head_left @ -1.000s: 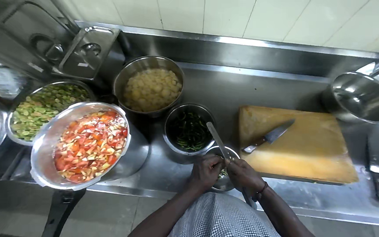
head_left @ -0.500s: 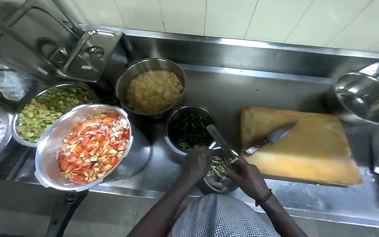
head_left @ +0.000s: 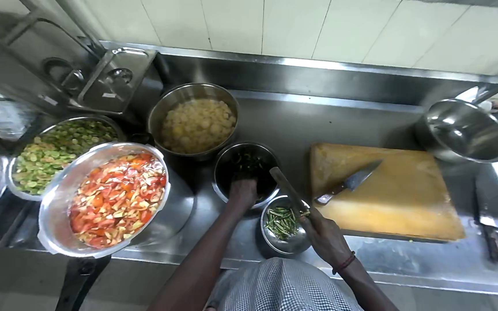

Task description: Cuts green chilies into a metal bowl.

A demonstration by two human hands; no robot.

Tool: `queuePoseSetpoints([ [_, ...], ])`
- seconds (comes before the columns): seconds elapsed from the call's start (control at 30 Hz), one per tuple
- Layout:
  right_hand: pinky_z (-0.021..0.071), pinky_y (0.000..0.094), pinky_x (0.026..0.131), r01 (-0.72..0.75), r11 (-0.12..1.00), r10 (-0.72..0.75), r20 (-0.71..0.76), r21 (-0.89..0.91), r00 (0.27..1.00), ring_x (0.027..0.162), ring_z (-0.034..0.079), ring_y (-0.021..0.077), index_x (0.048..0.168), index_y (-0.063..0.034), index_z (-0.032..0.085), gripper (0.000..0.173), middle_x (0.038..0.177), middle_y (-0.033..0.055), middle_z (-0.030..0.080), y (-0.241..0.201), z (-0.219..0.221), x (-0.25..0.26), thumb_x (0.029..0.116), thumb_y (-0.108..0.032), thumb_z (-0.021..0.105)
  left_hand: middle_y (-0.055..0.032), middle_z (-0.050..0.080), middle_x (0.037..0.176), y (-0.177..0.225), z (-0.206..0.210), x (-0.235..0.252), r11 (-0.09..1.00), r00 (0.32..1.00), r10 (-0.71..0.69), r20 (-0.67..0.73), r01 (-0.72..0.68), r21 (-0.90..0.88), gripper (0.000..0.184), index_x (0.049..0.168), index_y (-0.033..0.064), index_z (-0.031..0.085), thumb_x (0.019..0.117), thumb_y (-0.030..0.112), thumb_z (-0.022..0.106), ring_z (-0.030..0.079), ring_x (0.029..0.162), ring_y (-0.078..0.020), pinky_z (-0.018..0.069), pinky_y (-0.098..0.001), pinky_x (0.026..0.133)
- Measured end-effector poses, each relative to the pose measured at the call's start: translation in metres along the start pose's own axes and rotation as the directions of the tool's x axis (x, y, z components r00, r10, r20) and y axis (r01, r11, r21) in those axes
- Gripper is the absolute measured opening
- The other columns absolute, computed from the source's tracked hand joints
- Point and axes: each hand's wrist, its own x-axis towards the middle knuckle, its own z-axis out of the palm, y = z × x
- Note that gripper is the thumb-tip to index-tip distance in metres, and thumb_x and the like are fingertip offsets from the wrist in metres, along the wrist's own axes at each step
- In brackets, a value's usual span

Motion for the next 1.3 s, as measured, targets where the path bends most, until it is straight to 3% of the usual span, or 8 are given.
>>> queuePoseSetpoints([
  [0.13, 0.0515, 0.0441, 0.062, -0.021, 1.000, 0.020, 0.034, 0.022, 0.999, 0.063, 0.061, 0.0219, 0.109, -0.0096, 0.063, 0.033, 0.068, 0.0046, 0.058, 0.000, 0.001, 0.000, 0.1077, -0.038, 0.048, -0.0231, 0.067, 0.121, -0.008, -0.004, -0.012, 0.967, 0.991, -0.072, -0.115, 0.041, -0.251, 0.025, 0.121, 0.0002, 0.068, 0.1014, 0.013, 0.058, 0.062, 0.119, -0.0400, 0.0456, -0.0574, 0.107],
  [0.2, 0.0511, 0.0430, 0.061, -0.013, 0.999, 0.012, 0.031, 0.044, 0.999, 0.061, 0.060, 0.0212, 0.107, -0.0098, 0.062, 0.031, 0.067, 0.0044, 0.057, 0.000, 0.002, 0.000, 0.1077, -0.037, 0.048, -0.0203, 0.068, 0.117, -0.012, -0.006, -0.023, 0.877, 0.979, -0.085, -0.184, -0.015, -0.481, 0.021, 0.121, 0.0025, 0.066, 0.1034, 0.011, 0.057, 0.067, 0.108, -0.0355, 0.0520, -0.0554, 0.098],
  [0.33, 0.0507, 0.0429, 0.060, -0.002, 0.995, -0.003, 0.052, 0.096, 0.999, 0.061, 0.060, 0.0209, 0.109, -0.0079, 0.064, 0.032, 0.068, 0.0051, 0.057, -0.003, 0.000, 0.001, 0.1079, -0.035, 0.048, -0.0117, 0.066, 0.119, -0.006, -0.014, -0.067, 0.529, 0.991, -0.010, -0.134, -0.109, -0.841, 0.027, 0.130, 0.0081, 0.063, 0.1070, 0.006, 0.049, 0.063, 0.084, -0.0182, 0.0537, -0.0358, 0.075],
  [0.47, 0.0519, 0.0438, 0.064, 0.018, 0.996, -0.028, 0.108, 0.086, 0.994, 0.065, 0.061, 0.0214, 0.117, -0.0088, 0.065, 0.034, 0.071, 0.0054, 0.059, -0.011, -0.001, 0.001, 0.1080, -0.036, 0.047, -0.0053, 0.068, 0.101, -0.001, -0.005, -0.085, 0.197, 0.999, 0.008, -0.050, -0.051, -0.979, 0.024, 0.120, 0.0115, 0.069, 0.1047, 0.009, 0.051, 0.055, 0.070, -0.0099, 0.0460, -0.0233, 0.063],
  [0.57, 0.0510, 0.0433, 0.063, 0.047, 0.998, -0.053, 0.121, 0.051, 0.991, 0.064, 0.060, 0.0215, 0.106, -0.0095, 0.064, 0.032, 0.069, 0.0050, 0.057, -0.016, -0.002, -0.001, 0.1077, -0.036, 0.047, -0.0048, 0.067, 0.091, 0.006, -0.005, -0.086, 0.059, 1.000, -0.007, -0.017, -0.017, -0.998, 0.013, 0.110, 0.0075, 0.069, 0.1024, 0.007, 0.059, 0.054, 0.064, -0.0076, 0.0449, -0.0185, 0.058],
  [0.8, 0.0510, 0.0434, 0.065, 0.039, 0.999, -0.040, 0.163, 0.012, 0.986, 0.066, 0.061, 0.0229, 0.102, -0.0084, 0.064, 0.033, 0.070, 0.0061, 0.057, -0.017, -0.003, -0.002, 0.1082, -0.037, 0.046, -0.0055, 0.067, 0.091, 0.009, -0.006, -0.083, 0.028, 1.000, -0.023, -0.013, -0.013, -1.000, 0.008, 0.097, 0.0079, 0.068, 0.1017, 0.011, 0.062, 0.059, 0.068, -0.0095, 0.0497, -0.0202, 0.060],
  [1.0, 0.0530, 0.0468, 0.068, 0.036, 0.997, -0.025, 0.160, -0.067, 0.987, 0.072, 0.065, 0.0268, 0.105, -0.0084, 0.063, 0.031, 0.073, 0.0085, 0.061, -0.024, -0.006, -0.004, 0.1083, -0.035, 0.046, -0.0037, 0.062, 0.078, 0.012, -0.008, -0.083, 0.079, 1.000, -0.027, -0.014, -0.012, -0.997, 0.009, 0.090, 0.0078, 0.067, 0.0989, 0.010, 0.066, 0.053, 0.062, -0.0089, 0.0449, -0.0194, 0.056],
  [1.3, 0.0551, 0.0498, 0.076, 0.013, 0.989, 0.022, 0.238, -0.146, 0.971, 0.082, 0.069, 0.0307, 0.115, -0.0091, 0.062, 0.031, 0.083, 0.0117, 0.066, -0.036, -0.005, -0.001, 0.1085, -0.034, 0.045, -0.0047, 0.066, 0.082, 0.029, -0.003, -0.084, 0.013, 0.996, 0.004, 0.089, 0.089, -0.996, 0.003, 0.093, 0.0035, 0.069, 0.0954, 0.005, 0.069, 0.057, 0.066, -0.0094, 0.0489, -0.0225, 0.061],
])
